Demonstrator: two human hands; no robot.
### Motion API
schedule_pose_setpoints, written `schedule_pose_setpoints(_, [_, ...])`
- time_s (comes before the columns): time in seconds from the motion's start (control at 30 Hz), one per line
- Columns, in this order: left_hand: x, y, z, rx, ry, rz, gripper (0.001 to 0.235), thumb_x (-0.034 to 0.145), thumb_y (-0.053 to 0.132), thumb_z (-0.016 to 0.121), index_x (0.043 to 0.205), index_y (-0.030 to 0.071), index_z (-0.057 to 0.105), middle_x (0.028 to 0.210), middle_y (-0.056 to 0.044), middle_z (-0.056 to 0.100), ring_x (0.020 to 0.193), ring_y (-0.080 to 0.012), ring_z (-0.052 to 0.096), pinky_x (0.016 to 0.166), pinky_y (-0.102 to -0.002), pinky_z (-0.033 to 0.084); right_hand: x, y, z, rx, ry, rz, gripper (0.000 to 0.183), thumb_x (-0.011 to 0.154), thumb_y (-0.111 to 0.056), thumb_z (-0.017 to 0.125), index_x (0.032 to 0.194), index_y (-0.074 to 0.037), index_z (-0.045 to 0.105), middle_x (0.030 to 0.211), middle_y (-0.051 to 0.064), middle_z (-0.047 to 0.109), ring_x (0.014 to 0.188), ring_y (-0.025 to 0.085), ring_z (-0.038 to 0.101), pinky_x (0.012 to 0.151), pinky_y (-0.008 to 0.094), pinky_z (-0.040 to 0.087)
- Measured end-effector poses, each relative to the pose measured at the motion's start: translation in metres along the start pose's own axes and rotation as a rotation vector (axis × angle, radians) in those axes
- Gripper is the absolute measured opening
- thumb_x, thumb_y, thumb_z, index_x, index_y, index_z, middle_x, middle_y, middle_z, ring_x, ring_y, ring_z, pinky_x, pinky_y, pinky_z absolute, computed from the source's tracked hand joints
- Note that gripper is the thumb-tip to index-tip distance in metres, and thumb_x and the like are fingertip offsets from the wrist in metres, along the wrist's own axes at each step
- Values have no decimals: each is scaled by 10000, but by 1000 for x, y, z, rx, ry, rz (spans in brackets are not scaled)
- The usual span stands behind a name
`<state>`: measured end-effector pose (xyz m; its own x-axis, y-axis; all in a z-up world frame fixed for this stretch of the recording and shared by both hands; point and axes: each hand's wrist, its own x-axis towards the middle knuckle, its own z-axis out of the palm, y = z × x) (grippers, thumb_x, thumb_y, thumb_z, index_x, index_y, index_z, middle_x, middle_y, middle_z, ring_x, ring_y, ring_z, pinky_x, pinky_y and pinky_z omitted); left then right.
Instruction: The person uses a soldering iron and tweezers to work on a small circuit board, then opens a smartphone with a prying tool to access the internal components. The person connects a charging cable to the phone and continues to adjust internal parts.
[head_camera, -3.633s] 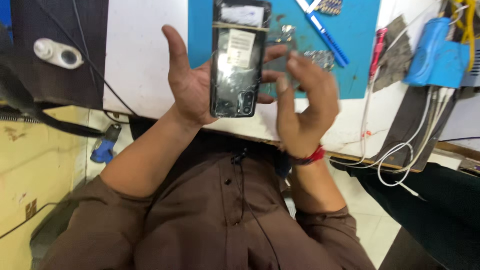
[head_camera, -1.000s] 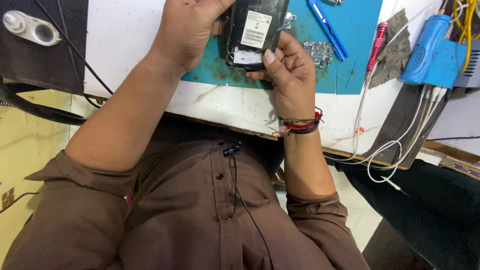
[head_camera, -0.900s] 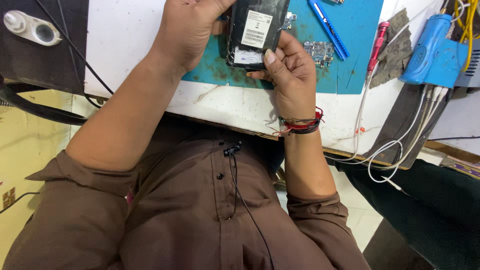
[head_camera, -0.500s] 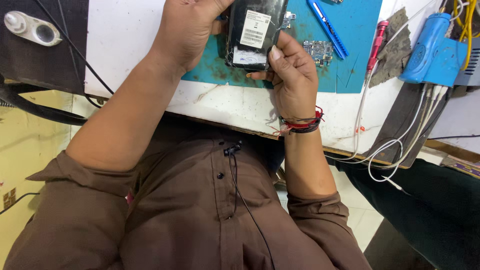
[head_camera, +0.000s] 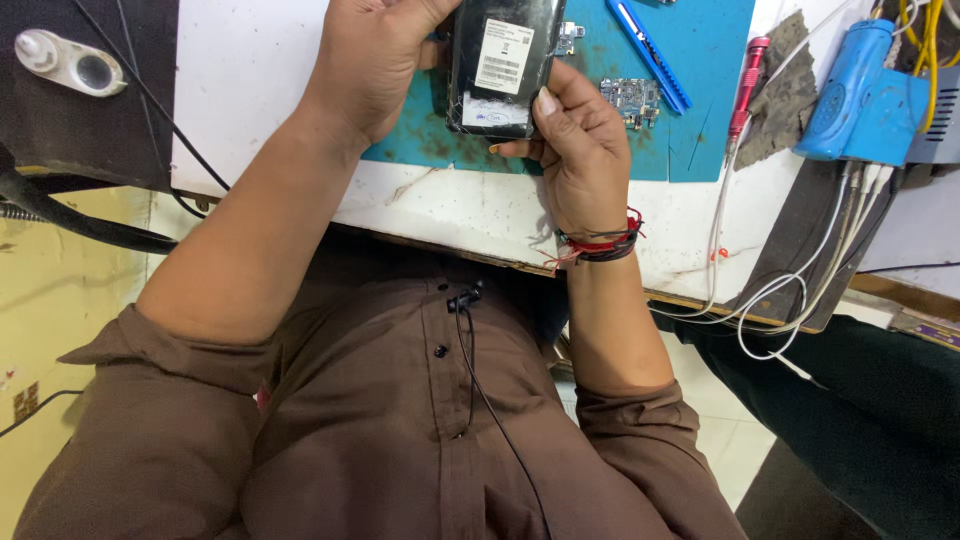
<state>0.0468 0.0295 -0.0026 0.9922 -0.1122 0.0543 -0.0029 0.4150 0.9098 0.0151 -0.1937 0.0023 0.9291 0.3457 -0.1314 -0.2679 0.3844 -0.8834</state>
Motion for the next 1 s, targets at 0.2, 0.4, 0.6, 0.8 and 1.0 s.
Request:
schedule_pose_setpoints(0.2, [0, 0, 6, -56, 39, -52, 171, 1104, 209, 627, 1152, 58, 690, 1104, -43, 749, 1029, -156, 758, 908, -389, 692, 1, 1, 7, -31, 12, -56, 388, 1120, -108, 571, 1467, 61, 533, 1278, 159, 713, 1037, 195, 741, 836, 326, 634])
schedule_pose_setpoints(0.4, [-24, -1, 24, -91, -38, -21, 389, 1136, 313, 607, 1367, 7, 544, 1348, -110, 600, 1124, -134, 576, 932, -290, 485, -36, -15, 37, -911, -154, -371, 348, 1049, -99, 614, 1367, 41, 584, 1435, 233, 608, 1318, 329, 624, 1120, 392, 513])
schedule_pose_setpoints(0.6, [-39, 4, 24, -561, -62, -158, 580, 1102, 449, 581, 1473, 11, 497, 1394, -199, 588, 1158, -228, 653, 971, -360, 577, -121, -9, 23, -986, -129, -400, 113, 955, -107, 708, 1039, -37, 733, 1053, 109, 766, 939, 257, 764, 833, 329, 596])
schedule_pose_setpoints(0.8, [-41, 15, 32, -519, -1, -218, 710, 1002, 444, 579, 1513, -22, 418, 1433, -209, 587, 1240, -280, 652, 1036, -423, 606, -208, 68, -56, -736, 606, 96, 131, 989, -132, 726, 902, -58, 663, 763, 59, 655, 661, 189, 570, 594, 330, 439])
schedule_pose_setpoints(1.0, [-43, 19, 33, -515, -42, -207, 660, 1065, 382, 578, 1539, -60, 455, 1307, -207, 628, 1130, -270, 685, 971, -413, 605, -246, 92, -137, -170, 1413, -40, 126, 1003, -211, 545, 1094, -136, 501, 1031, 34, 602, 965, 180, 564, 790, 389, 501])
